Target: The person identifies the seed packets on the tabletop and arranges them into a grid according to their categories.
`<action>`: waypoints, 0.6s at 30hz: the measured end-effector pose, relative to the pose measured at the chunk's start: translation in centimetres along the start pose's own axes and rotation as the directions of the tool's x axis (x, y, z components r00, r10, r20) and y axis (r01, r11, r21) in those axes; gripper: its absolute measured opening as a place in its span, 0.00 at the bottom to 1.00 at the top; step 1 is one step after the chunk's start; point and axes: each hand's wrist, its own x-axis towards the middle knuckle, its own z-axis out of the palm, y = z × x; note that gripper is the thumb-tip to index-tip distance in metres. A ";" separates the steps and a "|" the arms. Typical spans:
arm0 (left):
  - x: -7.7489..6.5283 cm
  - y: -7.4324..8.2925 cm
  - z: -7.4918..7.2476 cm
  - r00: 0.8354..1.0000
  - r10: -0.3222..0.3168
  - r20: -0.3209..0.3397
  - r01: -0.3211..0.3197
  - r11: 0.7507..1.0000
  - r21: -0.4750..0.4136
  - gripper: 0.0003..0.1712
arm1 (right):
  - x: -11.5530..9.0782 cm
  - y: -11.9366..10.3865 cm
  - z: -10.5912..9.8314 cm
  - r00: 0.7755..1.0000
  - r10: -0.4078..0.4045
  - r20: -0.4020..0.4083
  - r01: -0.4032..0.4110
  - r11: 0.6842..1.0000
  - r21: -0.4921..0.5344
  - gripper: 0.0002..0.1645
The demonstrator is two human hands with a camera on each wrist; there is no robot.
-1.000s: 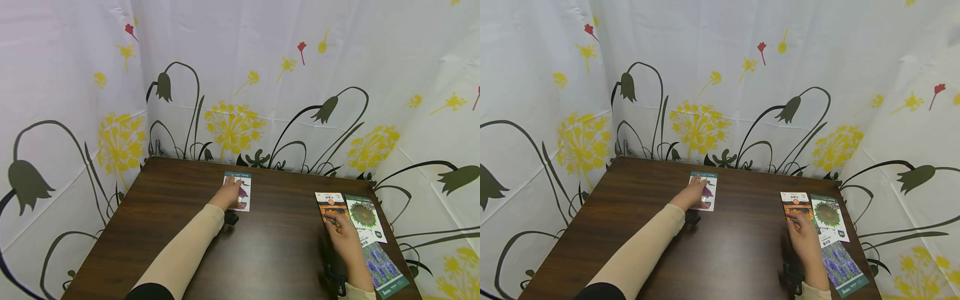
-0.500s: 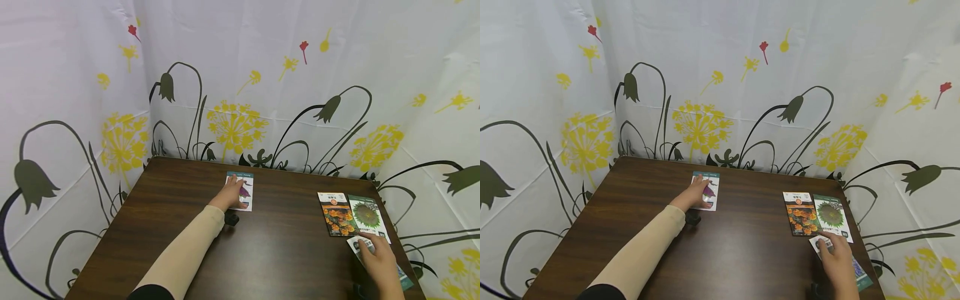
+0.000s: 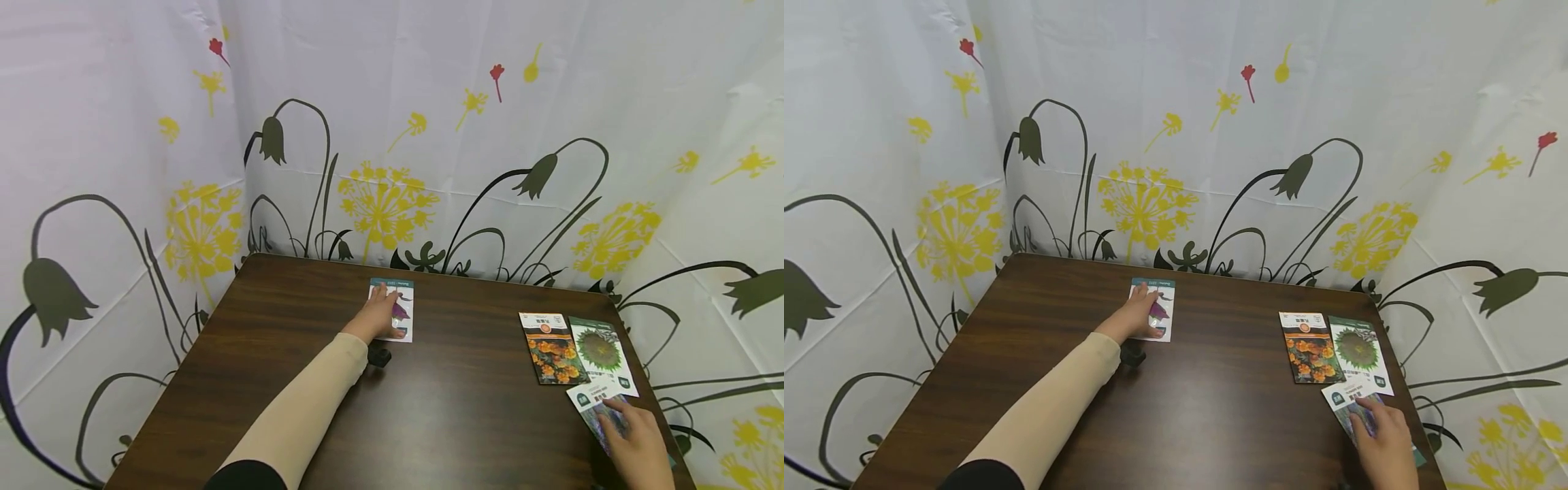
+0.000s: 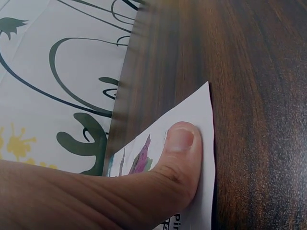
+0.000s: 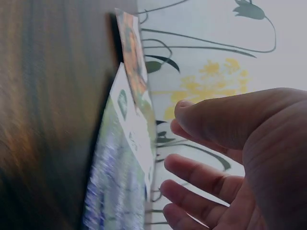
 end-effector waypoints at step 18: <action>0.1 -0.1 0.0 1.000 0.006 -0.004 -0.006 1.000 -0.012 0.62 | 0.7 2.0 0.4 0.993 -0.033 0.114 0.044 0.994 -0.098 0.25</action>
